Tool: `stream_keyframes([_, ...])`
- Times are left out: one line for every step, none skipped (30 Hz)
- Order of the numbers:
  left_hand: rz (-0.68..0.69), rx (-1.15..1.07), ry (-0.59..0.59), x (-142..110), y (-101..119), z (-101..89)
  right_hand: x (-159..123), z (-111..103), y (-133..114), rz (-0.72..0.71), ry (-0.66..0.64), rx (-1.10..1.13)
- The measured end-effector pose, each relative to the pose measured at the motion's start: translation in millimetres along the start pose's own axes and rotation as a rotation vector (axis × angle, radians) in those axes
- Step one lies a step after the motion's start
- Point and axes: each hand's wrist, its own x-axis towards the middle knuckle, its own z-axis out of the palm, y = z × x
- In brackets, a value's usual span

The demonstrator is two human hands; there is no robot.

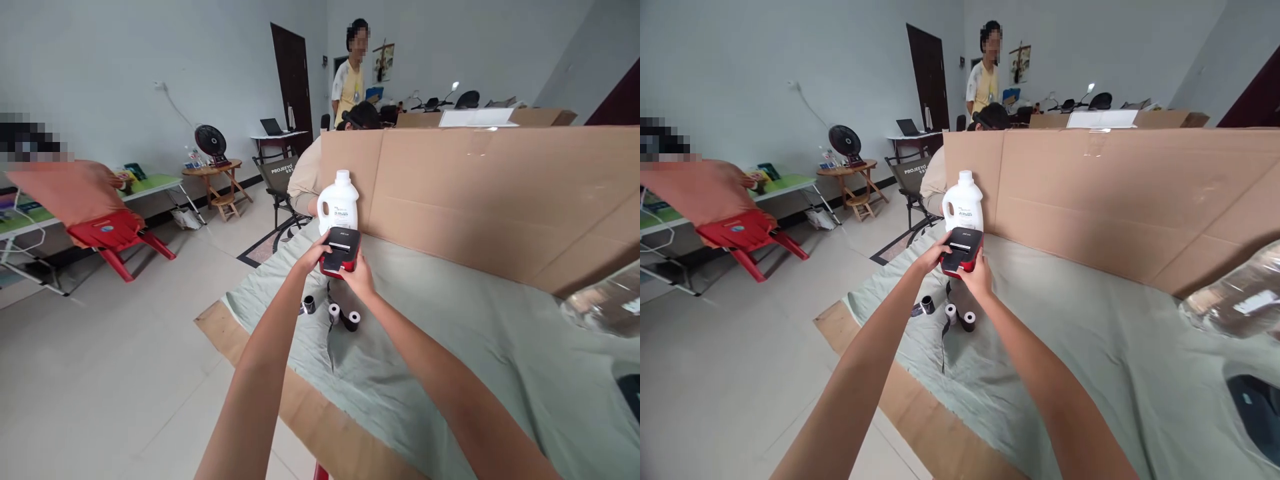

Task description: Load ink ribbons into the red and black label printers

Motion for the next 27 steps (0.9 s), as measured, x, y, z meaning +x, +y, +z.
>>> stream_keyframes([-0.016,0.009,0.01,3,-3,-4.1,1,6,1,0.024,0.006,-0.015])
stream_keyframes([-0.033,0.017,0.018,5,-6,-7.4,2,11,1,0.056,0.014,-0.032])
stream_keyframes([-0.049,0.023,0.023,8,-8,-10.0,2,15,1,0.091,0.013,-0.053])
stream_keyframes([-0.065,0.029,0.027,10,-10,-12.0,2,18,0,0.122,0.006,-0.071])
stream_keyframes([-0.081,0.035,0.03,13,-11,-13.2,1,21,-2,0.149,0.0,-0.087])
stream_keyframes([-0.094,0.04,0.033,15,-12,-13.9,1,22,-3,0.169,-0.007,-0.097])
stream_keyframes([-0.105,0.043,0.036,17,-12,-14.1,1,22,-4,0.181,-0.013,-0.101])
stream_keyframes([-0.113,0.046,0.039,19,-12,-13.8,1,22,-4,0.188,-0.023,-0.1])
stream_keyframes([-0.117,0.046,0.044,20,-12,-13.3,1,21,-4,0.19,-0.035,-0.097])
stream_keyframes([-0.117,0.046,0.051,20,-12,-12.7,1,19,-3,0.188,-0.048,-0.093])
stream_keyframes([-0.115,0.047,0.06,20,-12,-12.0,1,18,-3,0.186,-0.062,-0.088])
stream_keyframes([-0.111,0.05,0.07,19,-12,-11.3,1,17,-1,0.183,-0.072,-0.082])
stream_keyframes([-0.108,0.053,0.079,17,-12,-10.8,2,16,-1,0.18,-0.08,-0.076])
stream_keyframes([-0.105,0.055,0.086,15,-13,-10.4,2,16,0,0.177,-0.086,-0.069])
stream_keyframes([-0.104,0.058,0.09,14,-13,-10.1,2,16,0,0.176,-0.092,-0.063])
stream_keyframes([-0.106,0.062,0.092,13,-12,-9.9,3,17,0,0.177,-0.099,-0.057])
stream_keyframes([-0.108,0.067,0.091,12,-12,-9.7,4,17,-2,0.179,-0.109,-0.05])
stream_keyframes([-0.109,0.072,0.087,12,-11,-9.3,5,16,-3,0.178,-0.123,-0.041])
stream_keyframes([-0.115,0.081,0.081,12,-9,-8.8,4,13,-5,0.169,-0.14,-0.03])
stream_keyframes([-0.117,0.094,0.079,12,-6,-8.0,2,6,-5,0.154,-0.155,-0.015])
stream_keyframes([-0.103,0.109,0.097,9,-2,-6.7,-2,-6,-3,0.135,-0.163,0.0])
stream_keyframes([-0.06,0.124,0.139,4,2,-5.1,-10,-24,1,0.112,-0.159,0.013])
stream_keyframes([0.016,0.138,0.196,-5,6,-3.0,-22,-49,8,0.086,-0.137,0.019])
stream_keyframes([0.127,0.147,0.279,-20,9,-0.6,-39,-81,18,0.066,-0.089,0.007])
stream_keyframes([0.273,0.145,0.347,-40,11,1.9,-60,-119,30,0.035,-0.03,-0.024])
stream_keyframes([0.414,0.13,0.379,-66,11,4.6,-85,-162,45,0.004,0.065,-0.097])
stream_keyframes([0.527,0.107,0.403,-96,9,7.6,-112,-208,61,-0.012,0.191,-0.226])
